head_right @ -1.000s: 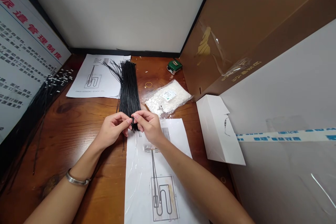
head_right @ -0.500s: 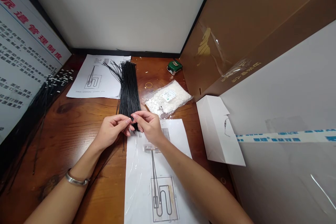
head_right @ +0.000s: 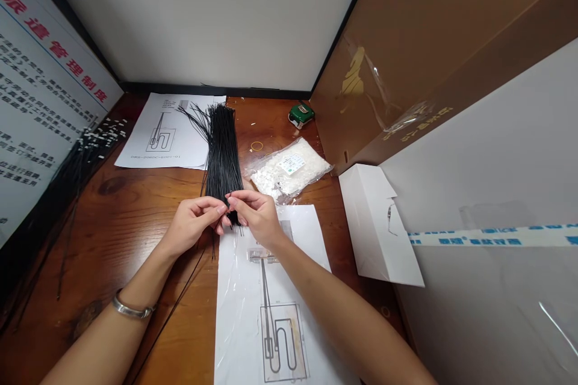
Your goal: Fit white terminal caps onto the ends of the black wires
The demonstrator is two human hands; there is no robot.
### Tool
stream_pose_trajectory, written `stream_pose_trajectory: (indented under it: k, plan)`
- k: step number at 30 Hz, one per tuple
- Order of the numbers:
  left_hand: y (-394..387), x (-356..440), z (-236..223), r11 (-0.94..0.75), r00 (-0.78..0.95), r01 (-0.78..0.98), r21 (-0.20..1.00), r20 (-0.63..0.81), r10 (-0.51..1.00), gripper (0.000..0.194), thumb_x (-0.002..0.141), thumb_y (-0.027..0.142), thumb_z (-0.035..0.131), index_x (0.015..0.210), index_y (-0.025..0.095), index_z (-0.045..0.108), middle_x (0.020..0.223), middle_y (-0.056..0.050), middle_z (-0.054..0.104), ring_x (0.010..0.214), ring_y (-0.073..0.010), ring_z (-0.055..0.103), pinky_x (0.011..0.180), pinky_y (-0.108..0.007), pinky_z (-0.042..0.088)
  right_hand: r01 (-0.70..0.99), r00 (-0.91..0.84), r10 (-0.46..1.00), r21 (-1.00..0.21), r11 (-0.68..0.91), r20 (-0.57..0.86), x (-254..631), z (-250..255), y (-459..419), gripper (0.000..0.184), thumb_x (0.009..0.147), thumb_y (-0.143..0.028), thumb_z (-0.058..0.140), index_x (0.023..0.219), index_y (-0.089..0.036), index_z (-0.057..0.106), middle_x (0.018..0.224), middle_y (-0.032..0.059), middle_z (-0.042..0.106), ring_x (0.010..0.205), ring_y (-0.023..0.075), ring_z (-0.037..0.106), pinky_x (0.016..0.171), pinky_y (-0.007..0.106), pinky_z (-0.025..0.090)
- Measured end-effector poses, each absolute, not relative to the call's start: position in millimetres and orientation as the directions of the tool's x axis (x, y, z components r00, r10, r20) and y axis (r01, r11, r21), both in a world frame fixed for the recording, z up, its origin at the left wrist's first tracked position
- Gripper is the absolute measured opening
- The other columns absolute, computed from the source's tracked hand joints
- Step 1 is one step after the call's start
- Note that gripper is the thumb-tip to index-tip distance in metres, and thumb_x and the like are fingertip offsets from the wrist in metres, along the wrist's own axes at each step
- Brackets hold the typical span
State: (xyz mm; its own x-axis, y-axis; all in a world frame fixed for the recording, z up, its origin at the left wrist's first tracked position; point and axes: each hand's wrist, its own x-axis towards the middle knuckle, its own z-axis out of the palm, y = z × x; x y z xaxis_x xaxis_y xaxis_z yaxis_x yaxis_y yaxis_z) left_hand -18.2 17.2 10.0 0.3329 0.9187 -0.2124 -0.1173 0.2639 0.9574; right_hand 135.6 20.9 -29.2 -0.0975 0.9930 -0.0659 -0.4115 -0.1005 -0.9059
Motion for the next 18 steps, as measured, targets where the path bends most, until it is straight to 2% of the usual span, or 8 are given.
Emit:
stream_pose_trajectory:
  k: [10, 18]
  plan:
    - [17.0, -22.7, 5.9, 0.244, 0.441, -0.142, 0.959, -0.16, 0.883, 0.03, 0.074, 0.04, 0.072, 0.074, 0.01, 0.069, 0.063, -0.006, 0.071, 0.052, -0.0106, 0.058, 0.054, -0.022, 0.048, -0.451, -0.274, 0.962, -0.883, -0.131, -0.002, 139.4, -21.6, 23.2, 0.019, 0.074, -0.037, 0.072, 0.076, -0.019, 0.067, 0.052, -0.0061, 0.055, 0.035, 0.003, 0.037, 0.035, 0.019, 0.023]
    - [17.3, -21.2, 9.8, 0.284, 0.409, -0.124, 0.951, -0.212, 0.887, 0.03, 0.067, 0.037, 0.078, 0.071, 0.011, 0.065, 0.057, -0.004, 0.068, 0.049, -0.0105, 0.057, 0.052, -0.022, 0.045, -0.42, -0.188, 0.982, -0.902, -0.101, -0.023, 138.9, -26.6, 23.4, 0.02, 0.072, -0.036, 0.074, 0.081, -0.019, 0.071, 0.059, -0.0041, 0.059, 0.036, 0.0023, 0.036, 0.035, 0.02, 0.025]
